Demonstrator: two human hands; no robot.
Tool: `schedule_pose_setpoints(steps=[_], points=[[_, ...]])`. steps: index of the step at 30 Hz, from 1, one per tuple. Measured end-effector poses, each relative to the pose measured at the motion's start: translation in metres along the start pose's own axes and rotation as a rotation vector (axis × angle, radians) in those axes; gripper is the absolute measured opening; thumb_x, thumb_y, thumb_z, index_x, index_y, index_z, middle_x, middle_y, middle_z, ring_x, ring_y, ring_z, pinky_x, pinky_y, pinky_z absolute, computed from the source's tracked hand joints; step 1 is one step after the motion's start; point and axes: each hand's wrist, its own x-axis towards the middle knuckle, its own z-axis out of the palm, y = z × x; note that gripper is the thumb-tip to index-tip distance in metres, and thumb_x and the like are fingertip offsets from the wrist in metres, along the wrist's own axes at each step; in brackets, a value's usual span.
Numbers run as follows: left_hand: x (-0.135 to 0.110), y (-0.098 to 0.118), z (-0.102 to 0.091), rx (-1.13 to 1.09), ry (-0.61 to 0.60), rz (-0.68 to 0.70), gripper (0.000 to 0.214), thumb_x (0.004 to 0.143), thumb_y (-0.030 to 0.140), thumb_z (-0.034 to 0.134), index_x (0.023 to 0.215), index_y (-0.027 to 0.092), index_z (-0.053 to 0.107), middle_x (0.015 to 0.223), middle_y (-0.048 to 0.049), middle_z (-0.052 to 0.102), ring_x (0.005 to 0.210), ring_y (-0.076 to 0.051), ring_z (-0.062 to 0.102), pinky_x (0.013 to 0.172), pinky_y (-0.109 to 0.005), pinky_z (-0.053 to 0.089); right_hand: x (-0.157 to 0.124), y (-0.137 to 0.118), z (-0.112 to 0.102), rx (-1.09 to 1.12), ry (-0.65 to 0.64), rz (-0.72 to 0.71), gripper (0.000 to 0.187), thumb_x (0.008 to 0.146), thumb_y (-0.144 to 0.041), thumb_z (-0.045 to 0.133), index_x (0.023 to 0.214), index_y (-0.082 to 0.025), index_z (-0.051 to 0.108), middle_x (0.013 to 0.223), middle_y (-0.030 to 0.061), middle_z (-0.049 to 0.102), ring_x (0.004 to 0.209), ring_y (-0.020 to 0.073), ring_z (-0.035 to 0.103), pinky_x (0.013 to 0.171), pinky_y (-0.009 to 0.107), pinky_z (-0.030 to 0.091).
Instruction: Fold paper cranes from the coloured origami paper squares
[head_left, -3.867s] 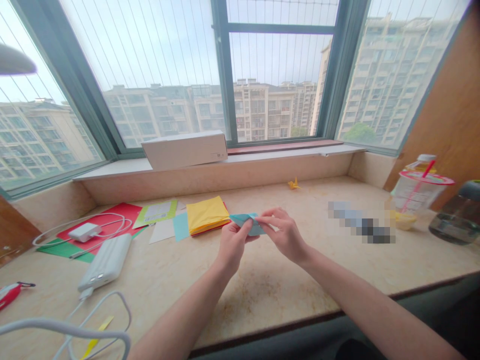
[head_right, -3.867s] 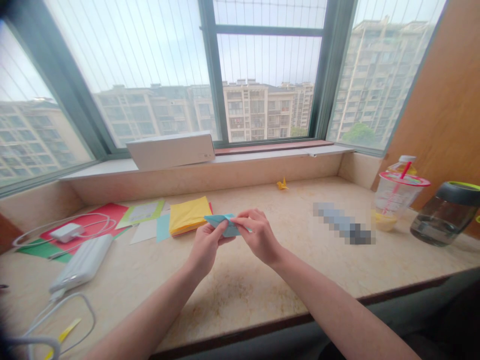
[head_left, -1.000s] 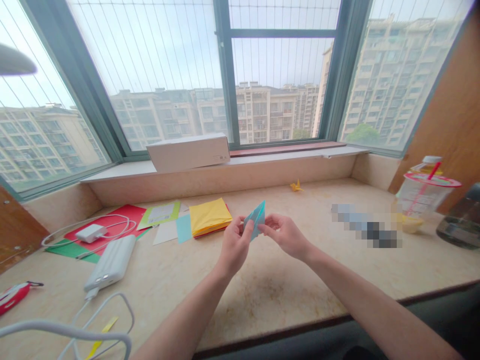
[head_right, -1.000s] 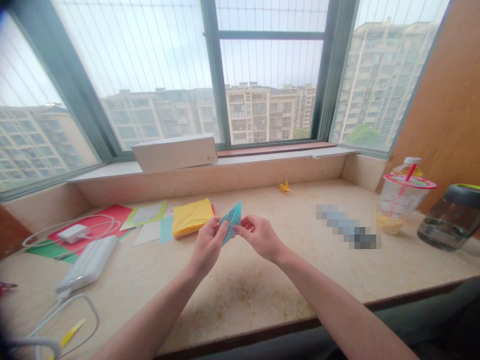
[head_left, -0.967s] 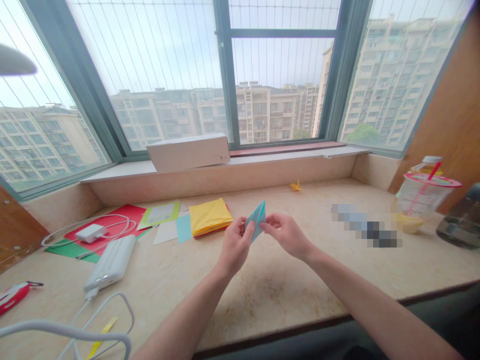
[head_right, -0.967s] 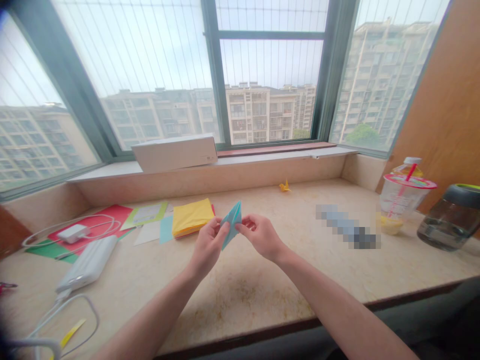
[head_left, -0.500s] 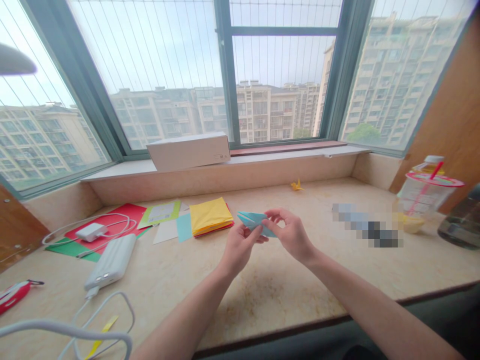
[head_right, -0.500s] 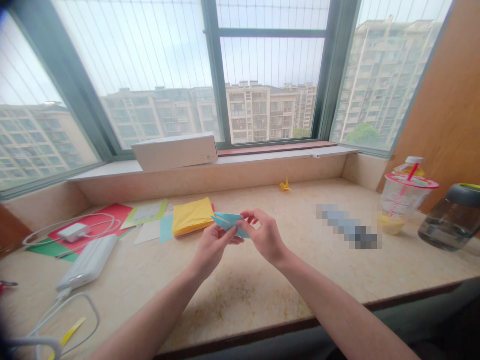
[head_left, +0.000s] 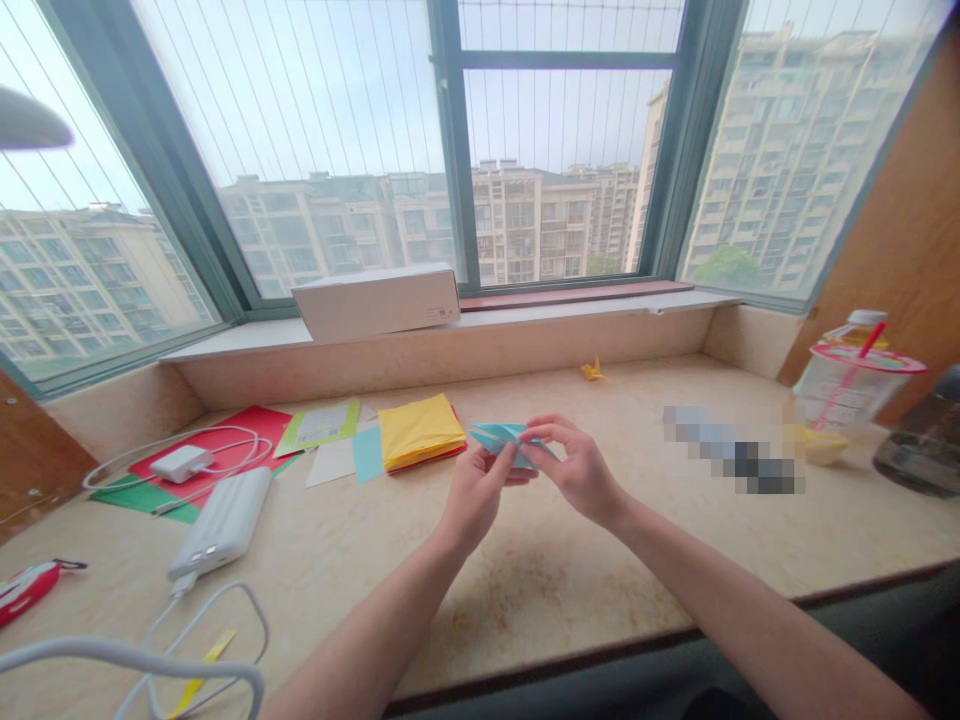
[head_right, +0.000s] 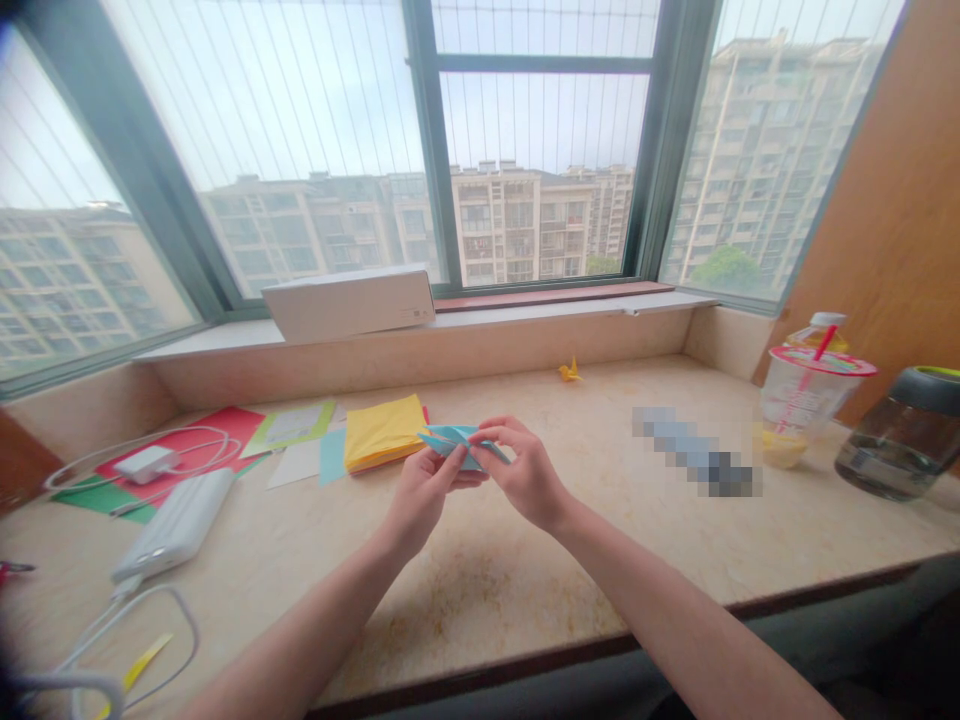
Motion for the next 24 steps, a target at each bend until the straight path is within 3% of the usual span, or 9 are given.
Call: schedule_pose_setpoints(steps=[5,12,19,24], points=[[-0.0005,0.0027,0.0005,-0.012,0.029,0.013,0.05,0.077,0.053,0.07,0.099,0.008,0.069,0.082,-0.0123,0.076,0.07,-0.024,0.074,0.07,-0.036,0.06,-0.0003,0.0008,0.0013,0.043,-0.053,0.057,0.017,0.086,-0.032,0.064,0.098,-0.024,0.074,0.11,0.0075,0.063,0.107,0.0221,0.059,0.089,0.036,0.049],[0.0005,-0.0006,-0.0004,-0.008,0.07,0.035,0.048,0.077,0.054,0.069,0.094,0.01,0.068,0.078,-0.0103,0.075,0.063,-0.023,0.073,0.064,-0.032,0.059,-0.0007,-0.0003,-0.0003,0.056,-0.085,0.046,0.02,0.088,-0.034,0.064,0.103,-0.027,0.075,0.111,0.0078,0.063,0.112,0.0226,0.058,0.101,0.042,0.044],[0.0001,0.0018,0.0004,-0.029,0.067,0.047,0.047,0.076,0.054,0.07,0.095,0.011,0.065,0.073,-0.0076,0.074,0.055,-0.019,0.07,0.056,-0.028,0.056,-0.0015,-0.0057,-0.0016,0.084,-0.081,0.023,0.021,0.089,-0.035,0.062,0.104,-0.029,0.075,0.111,0.0079,0.063,0.11,0.0232,0.059,0.098,0.041,0.046],[-0.0004,0.0029,0.0002,-0.013,0.087,0.064,0.043,0.076,0.051,0.071,0.089,0.01,0.066,0.067,-0.0053,0.071,0.051,-0.016,0.067,0.054,-0.026,0.055,-0.001,-0.0077,-0.0065,0.111,-0.161,0.033,0.024,0.091,-0.031,0.057,0.107,-0.03,0.074,0.111,0.007,0.063,0.107,0.0224,0.06,0.097,0.041,0.046]])
